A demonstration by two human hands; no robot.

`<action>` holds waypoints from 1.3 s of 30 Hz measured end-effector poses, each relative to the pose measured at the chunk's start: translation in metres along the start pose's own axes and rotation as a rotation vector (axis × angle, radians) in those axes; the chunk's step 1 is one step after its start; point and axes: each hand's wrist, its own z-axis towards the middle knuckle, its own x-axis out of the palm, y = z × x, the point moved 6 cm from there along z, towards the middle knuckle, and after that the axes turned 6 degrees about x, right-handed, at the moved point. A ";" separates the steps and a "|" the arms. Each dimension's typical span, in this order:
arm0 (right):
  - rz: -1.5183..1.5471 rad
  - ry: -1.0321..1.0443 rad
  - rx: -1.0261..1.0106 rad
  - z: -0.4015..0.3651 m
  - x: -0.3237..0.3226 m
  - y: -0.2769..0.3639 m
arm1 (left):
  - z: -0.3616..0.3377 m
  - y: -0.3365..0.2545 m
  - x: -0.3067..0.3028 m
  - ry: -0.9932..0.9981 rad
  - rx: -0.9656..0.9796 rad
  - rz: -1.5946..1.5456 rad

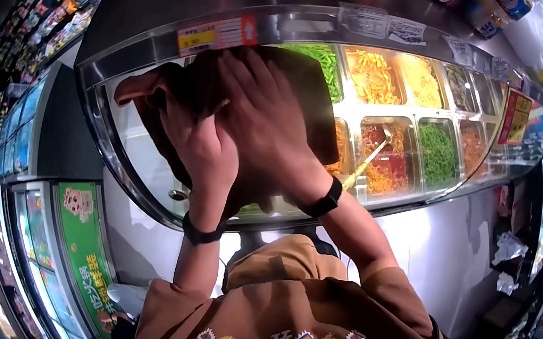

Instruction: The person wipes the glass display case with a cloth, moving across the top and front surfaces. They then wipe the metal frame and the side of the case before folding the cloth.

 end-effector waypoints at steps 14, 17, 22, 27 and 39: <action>-0.213 0.019 0.080 -0.063 -0.141 -0.175 | 0.024 -0.218 0.092 -0.005 0.053 -0.081; -0.269 -0.046 0.090 -0.079 -0.166 -0.212 | 0.030 -0.255 0.108 -0.099 0.083 -0.266; -0.323 -0.116 0.152 -0.109 -0.176 -0.236 | 0.028 -0.273 0.115 -0.083 0.112 -0.355; -0.338 -0.233 0.245 -0.120 -0.163 -0.217 | 0.018 -0.263 0.115 -0.072 0.175 -0.425; -0.399 -0.068 0.370 -0.124 -0.041 -0.081 | -0.047 -0.096 0.051 -0.009 0.120 -0.301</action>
